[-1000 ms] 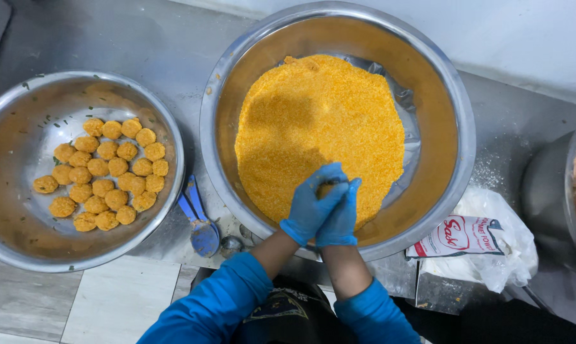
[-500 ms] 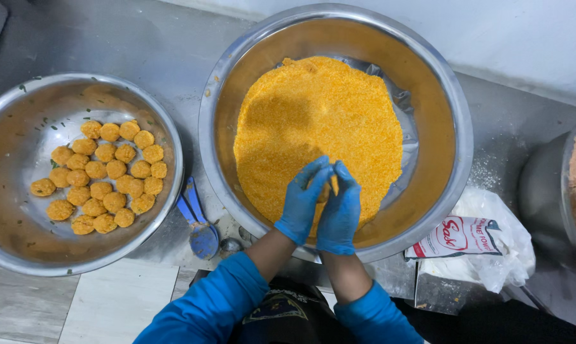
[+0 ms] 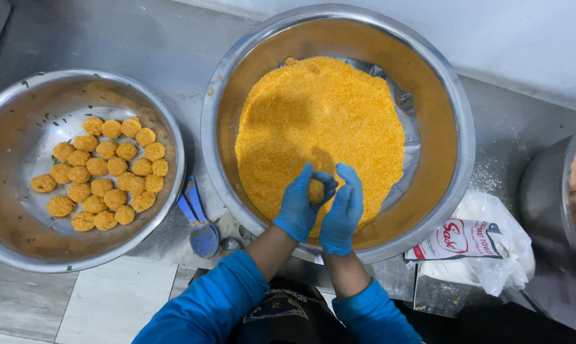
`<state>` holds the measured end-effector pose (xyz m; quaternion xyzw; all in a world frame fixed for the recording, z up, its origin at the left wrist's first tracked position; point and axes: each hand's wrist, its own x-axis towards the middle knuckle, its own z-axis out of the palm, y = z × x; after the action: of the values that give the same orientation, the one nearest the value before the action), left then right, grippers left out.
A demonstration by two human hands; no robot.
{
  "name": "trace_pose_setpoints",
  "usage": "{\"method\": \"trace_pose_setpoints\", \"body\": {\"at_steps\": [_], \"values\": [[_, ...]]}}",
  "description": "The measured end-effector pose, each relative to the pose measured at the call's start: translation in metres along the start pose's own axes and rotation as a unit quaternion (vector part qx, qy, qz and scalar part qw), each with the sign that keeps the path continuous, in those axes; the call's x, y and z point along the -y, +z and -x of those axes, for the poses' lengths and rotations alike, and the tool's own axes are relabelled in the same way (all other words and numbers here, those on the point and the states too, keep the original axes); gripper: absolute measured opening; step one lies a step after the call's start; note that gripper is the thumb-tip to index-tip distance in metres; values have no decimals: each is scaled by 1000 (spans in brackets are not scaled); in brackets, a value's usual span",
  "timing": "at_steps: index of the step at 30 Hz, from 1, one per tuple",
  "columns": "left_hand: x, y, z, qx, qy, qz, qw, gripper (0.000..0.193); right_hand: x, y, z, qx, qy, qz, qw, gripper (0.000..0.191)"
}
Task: The person takes portions of an orange breadcrumb-coated mixture from a large metal bowl, rolls and presses the mixture between both gloved hands to form round balls, and places each finished ball into a second metal bowl alongside previously formed balls. The person repeats this shaping cycle continuously throughout the clip.
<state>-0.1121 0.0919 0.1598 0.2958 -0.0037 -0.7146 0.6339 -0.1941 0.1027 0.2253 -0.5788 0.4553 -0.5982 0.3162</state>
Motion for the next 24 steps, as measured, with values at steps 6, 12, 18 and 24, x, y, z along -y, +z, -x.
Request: {"method": "trace_pose_setpoints", "body": {"at_steps": [6, 12, 18, 24], "values": [[-1, 19, 19, 86, 437, -466, 765, 43, -39, 4, 0, 2, 387, -405, 829, 61], [14, -10, -2, 63, -44, 101, 992, 68, -24, -6, 0, 135, 65, -117, 982, 42], [16, -2, -1, 62, 89, -34, 994, 65, 7, 1, -4, -66, 89, -84, 990, 49], [-10, 31, 32, 125, 431, -416, 791, 60, -12, 5, -2, -77, 445, -471, 758, 54]]}}
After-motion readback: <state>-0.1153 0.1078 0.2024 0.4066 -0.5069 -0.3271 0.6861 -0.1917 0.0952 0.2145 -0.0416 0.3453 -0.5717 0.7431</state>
